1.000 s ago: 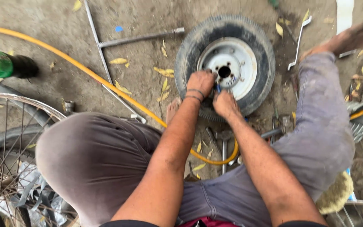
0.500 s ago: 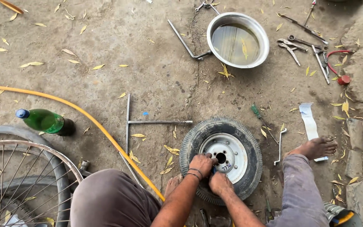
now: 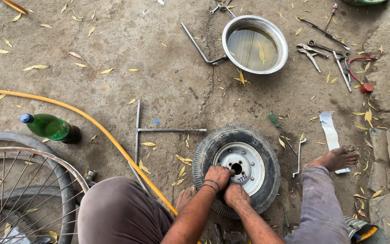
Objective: The person sits on the ground working on a small pneumatic wheel. They use a long metal rod to lever and press around the wheel hub and rim, reposition the wheel, and finally attach an air hose to the valve to inflate the tire.
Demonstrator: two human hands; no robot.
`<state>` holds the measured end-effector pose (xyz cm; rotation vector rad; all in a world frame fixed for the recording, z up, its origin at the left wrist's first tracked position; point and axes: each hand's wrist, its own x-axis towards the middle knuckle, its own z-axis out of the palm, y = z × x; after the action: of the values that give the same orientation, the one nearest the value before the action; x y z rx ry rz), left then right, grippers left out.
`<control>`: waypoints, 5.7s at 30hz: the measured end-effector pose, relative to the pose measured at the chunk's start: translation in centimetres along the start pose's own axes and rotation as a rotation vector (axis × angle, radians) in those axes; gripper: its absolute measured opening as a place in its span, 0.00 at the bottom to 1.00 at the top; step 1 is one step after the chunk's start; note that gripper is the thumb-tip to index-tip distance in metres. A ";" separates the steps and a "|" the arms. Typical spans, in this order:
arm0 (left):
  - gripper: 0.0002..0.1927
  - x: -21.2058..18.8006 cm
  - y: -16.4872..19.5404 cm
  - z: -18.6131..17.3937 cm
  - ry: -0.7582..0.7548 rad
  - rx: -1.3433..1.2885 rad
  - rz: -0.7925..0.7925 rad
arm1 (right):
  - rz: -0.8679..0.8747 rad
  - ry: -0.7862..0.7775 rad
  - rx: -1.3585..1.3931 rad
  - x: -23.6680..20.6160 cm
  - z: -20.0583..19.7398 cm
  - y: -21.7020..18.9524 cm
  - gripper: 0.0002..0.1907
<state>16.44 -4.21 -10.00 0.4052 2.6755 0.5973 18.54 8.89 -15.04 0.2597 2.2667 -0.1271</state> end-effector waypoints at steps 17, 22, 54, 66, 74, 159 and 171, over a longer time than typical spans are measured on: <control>0.18 -1.2 0.0 -1.4 0.033 -0.025 -0.032 | 0.021 -0.020 -0.105 -0.5 -0.3 -1.1 0.17; 0.18 -1.1 0.1 -1.6 0.021 -0.018 -0.026 | 0.026 -0.032 -0.102 -1.5 -1.1 -1.7 0.17; 0.19 0.1 1.3 -1.0 -0.019 0.004 -0.014 | 0.050 -0.033 -0.014 -1.9 -1.5 -1.1 0.16; 0.20 0.3 1.7 -0.9 -0.076 0.041 -0.039 | 0.065 -0.041 -0.084 -0.7 -0.5 -0.7 0.15; 0.20 0.5 1.6 -0.6 -0.071 0.056 -0.029 | 0.070 -0.029 -0.064 -0.9 -0.7 -0.7 0.16; 0.41 3.1 -1.7 -1.7 -0.345 -0.630 -0.238 | -0.180 0.198 -0.064 4.4 1.5 0.4 0.23; 0.42 4.1 -1.5 -0.5 -0.355 -0.789 -0.205 | -0.219 0.227 -0.020 4.9 2.2 1.0 0.17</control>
<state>12.30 -4.21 -11.46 0.0045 1.9149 1.2882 17.33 10.14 -20.20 0.0142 2.5163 -0.1974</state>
